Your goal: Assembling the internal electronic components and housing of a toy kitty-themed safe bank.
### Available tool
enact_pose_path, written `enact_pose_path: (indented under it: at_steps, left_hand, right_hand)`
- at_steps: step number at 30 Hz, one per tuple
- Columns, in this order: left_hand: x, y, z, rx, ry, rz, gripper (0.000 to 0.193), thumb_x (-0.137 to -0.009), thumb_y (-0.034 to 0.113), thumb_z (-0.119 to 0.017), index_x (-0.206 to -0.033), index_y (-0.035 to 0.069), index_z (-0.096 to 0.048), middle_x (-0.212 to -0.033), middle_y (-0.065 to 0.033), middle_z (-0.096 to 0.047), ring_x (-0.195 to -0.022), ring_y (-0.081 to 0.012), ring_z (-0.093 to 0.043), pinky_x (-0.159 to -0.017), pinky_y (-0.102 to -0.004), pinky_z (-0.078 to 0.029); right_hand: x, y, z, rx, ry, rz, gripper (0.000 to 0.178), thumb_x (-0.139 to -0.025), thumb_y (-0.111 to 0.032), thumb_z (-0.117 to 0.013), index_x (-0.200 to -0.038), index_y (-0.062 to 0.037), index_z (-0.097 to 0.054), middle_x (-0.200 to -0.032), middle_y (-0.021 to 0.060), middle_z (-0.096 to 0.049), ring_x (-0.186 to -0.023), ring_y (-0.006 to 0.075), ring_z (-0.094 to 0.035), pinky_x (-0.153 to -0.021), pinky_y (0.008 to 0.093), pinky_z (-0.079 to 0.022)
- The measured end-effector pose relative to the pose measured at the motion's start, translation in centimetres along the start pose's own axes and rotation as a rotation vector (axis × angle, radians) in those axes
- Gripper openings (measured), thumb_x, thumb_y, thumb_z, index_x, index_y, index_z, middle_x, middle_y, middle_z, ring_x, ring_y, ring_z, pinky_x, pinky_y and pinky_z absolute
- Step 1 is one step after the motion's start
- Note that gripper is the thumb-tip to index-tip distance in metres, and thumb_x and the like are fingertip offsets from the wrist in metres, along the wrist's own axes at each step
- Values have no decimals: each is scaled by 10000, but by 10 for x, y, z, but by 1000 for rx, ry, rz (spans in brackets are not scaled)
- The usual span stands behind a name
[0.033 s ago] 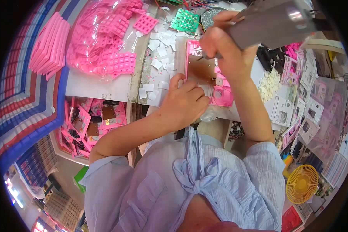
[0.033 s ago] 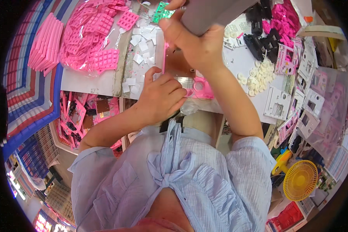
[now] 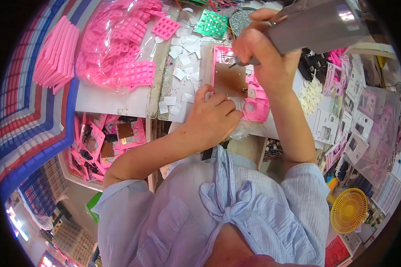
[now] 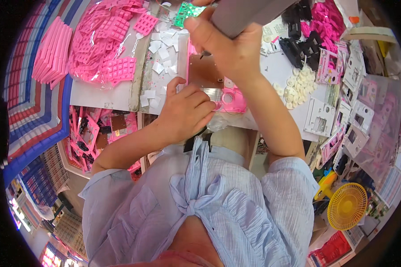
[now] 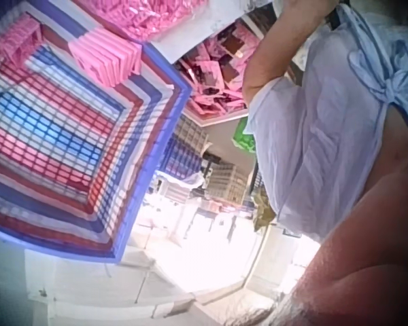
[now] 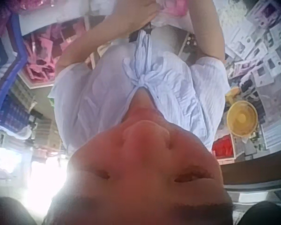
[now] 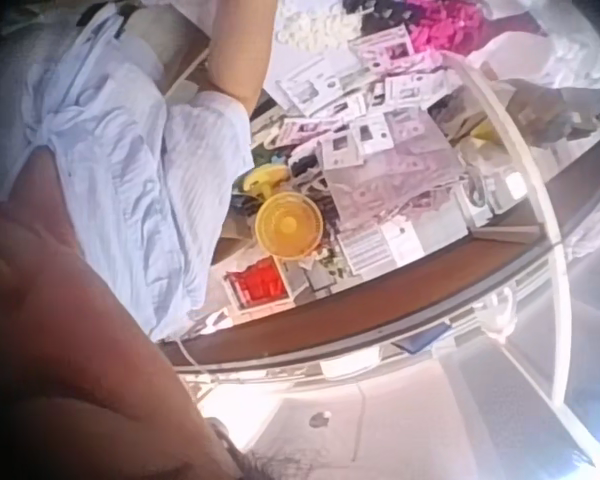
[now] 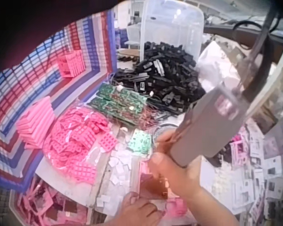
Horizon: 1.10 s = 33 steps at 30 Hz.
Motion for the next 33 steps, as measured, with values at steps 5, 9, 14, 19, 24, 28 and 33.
enact_pose_path:
  at_steps: [5, 9, 14, 19, 24, 28, 33]
  left_hand:
    - [-11, -7, 13, 160, 51, 108, 111, -823, 138, -733, -921, 89, -709, -811, -1, -611, -768, -155, -574, -828, -422, -419]
    - [-5, -40, 8, 807, -63, 679, 112, -937, 95, -660, -973, -1, -706, -687, 40, -609, -560, -15, -472, -477, -230, -326]
    - [-13, -47, 12, 1052, -242, 854, 153, -948, 110, -657, -992, -30, -701, -785, 10, -671, -647, -42, -565, -561, -219, -430]
    - [-14, -70, 29, 696, -49, 651, 165, -943, 110, -667, -1018, -29, -713, -795, -5, -684, -699, -50, -602, -614, -220, -470]
    - [-22, -62, 26, 680, -225, 643, 158, -930, 122, -691, -985, -25, -708, -770, 14, -666, -666, -25, -548, -589, -222, -445]
    - [-19, -61, 27, 626, -235, 620, 153, -908, 122, -713, -975, -16, -706, -757, 3, -665, -633, -26, -520, -563, -233, -427]
    - [-26, -51, 27, 354, -83, 356, 132, -889, 126, -722, -950, 12, -696, -769, -78, -661, -613, -157, -593, -563, -300, -467]
  right_hand:
    - [25, -29, 17, 457, 116, -237, 514, -835, -27, -747, -1299, -45, -527, -1239, 71, -619, -1109, 167, -580, -912, 349, -508]
    - [74, -30, 20, 952, -126, -169, 519, -761, -47, -758, -1248, -62, -579, -1199, 77, -640, -1082, 273, -593, -886, 391, -510]
    - [87, -10, 5, 1104, -307, 120, 328, -733, -81, -764, -1051, -80, -682, -982, 75, -684, -1034, 325, -579, -856, 410, -498]
    - [72, 1, 15, 914, -350, -168, 129, -868, -179, -715, -903, -56, -729, -850, 99, -676, -929, 307, -553, -852, 417, -456]
    - [70, 9, 14, 896, -427, -304, 152, -861, -191, -717, -880, -40, -717, -812, 112, -633, -902, 298, -544, -812, 416, -447]
    - [71, 13, 16, 885, -414, -343, 146, -860, -182, -708, -875, -37, -714, -803, 110, -634, -895, 291, -552, -808, 414, -451]
    - [70, 11, 19, 833, -376, -369, 110, -863, -137, -702, -893, -32, -719, -810, 87, -643, -883, 257, -559, -774, 381, -464]
Point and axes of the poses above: each hand's wrist, its own x-axis away from the middle knuckle, its own z-axis out of the back of the hand, y = z × x, the point moved 5 cm from there along -x, towards the middle knuckle
